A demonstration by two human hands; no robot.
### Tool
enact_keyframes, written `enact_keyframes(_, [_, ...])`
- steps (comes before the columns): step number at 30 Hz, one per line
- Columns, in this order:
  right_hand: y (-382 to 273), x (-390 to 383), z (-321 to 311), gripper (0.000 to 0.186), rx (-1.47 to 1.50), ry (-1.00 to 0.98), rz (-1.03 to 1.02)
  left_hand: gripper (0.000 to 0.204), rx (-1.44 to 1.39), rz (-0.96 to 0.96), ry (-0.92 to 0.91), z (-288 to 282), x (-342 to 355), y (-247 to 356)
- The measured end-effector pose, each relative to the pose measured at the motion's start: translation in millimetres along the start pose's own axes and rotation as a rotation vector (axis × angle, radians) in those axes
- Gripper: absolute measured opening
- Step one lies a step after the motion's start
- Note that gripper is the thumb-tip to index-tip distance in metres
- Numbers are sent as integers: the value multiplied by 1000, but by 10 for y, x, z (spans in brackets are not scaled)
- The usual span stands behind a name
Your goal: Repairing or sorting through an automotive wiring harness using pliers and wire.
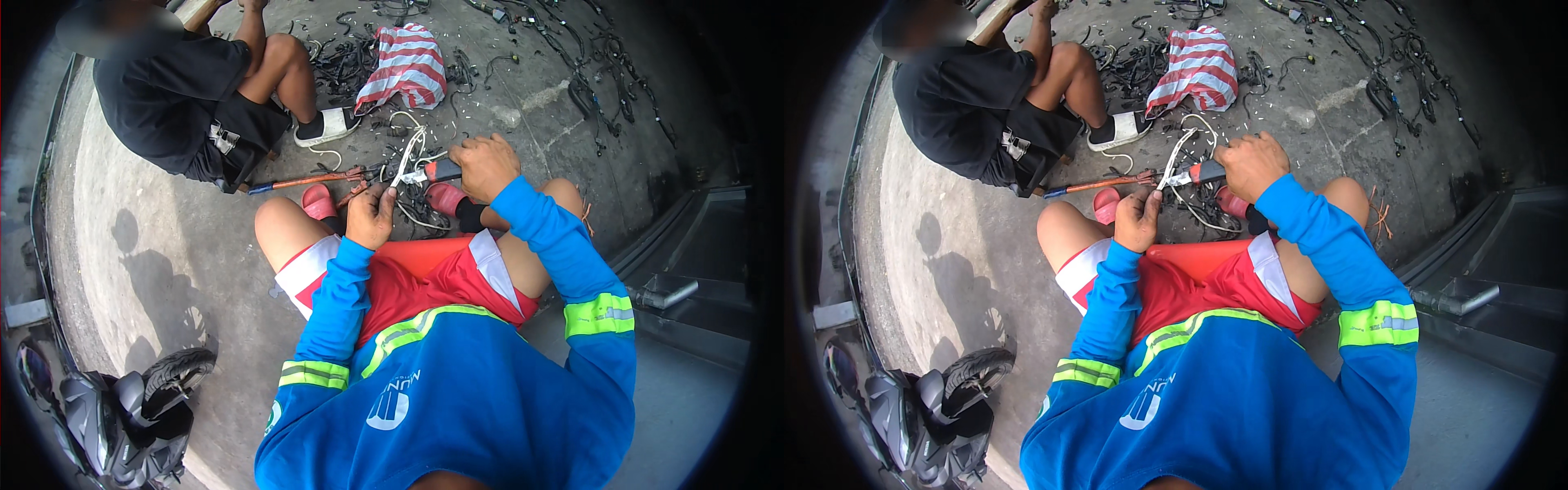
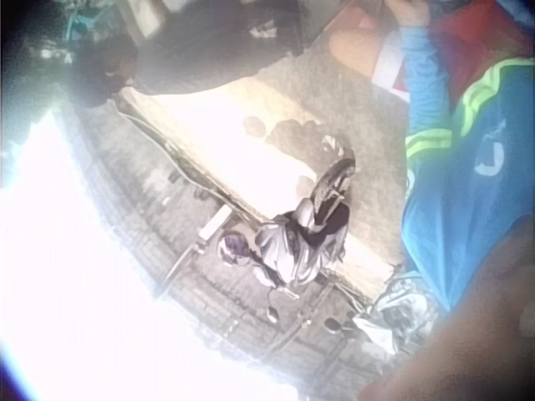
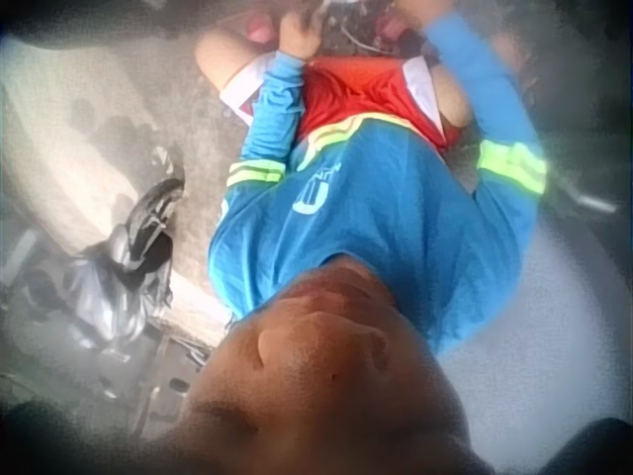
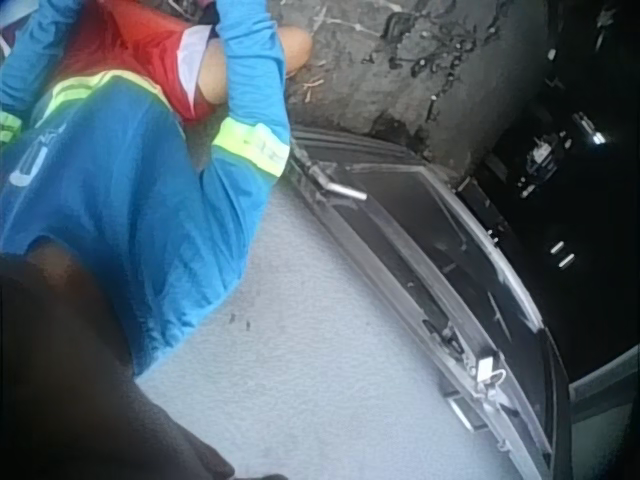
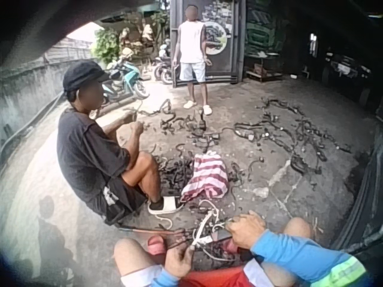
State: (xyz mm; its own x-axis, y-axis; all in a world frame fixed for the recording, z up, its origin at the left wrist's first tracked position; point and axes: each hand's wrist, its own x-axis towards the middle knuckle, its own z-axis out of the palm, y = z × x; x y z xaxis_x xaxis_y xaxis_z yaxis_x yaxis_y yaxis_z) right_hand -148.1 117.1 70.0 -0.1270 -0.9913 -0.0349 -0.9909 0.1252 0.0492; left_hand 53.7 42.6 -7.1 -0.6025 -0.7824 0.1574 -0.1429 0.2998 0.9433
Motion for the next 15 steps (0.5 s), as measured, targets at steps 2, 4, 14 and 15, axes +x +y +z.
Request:
enact_keyframes(2, [-25,14,-39,16,6,-5,15,23,43,48,-2,-11,1,-51])
enact_keyframes(4, [1,48,-66,16,6,-34,8,22,93,89,-11,-35,12,-64])
enact_keyframes(14, [750,406,-188,17,-176,-97,396,17,293,332,-152,-1,-129,60])
enact_keyframes(15, [911,377,-273,18,-119,-64,504,17,256,311,-191,-3,-185,23])
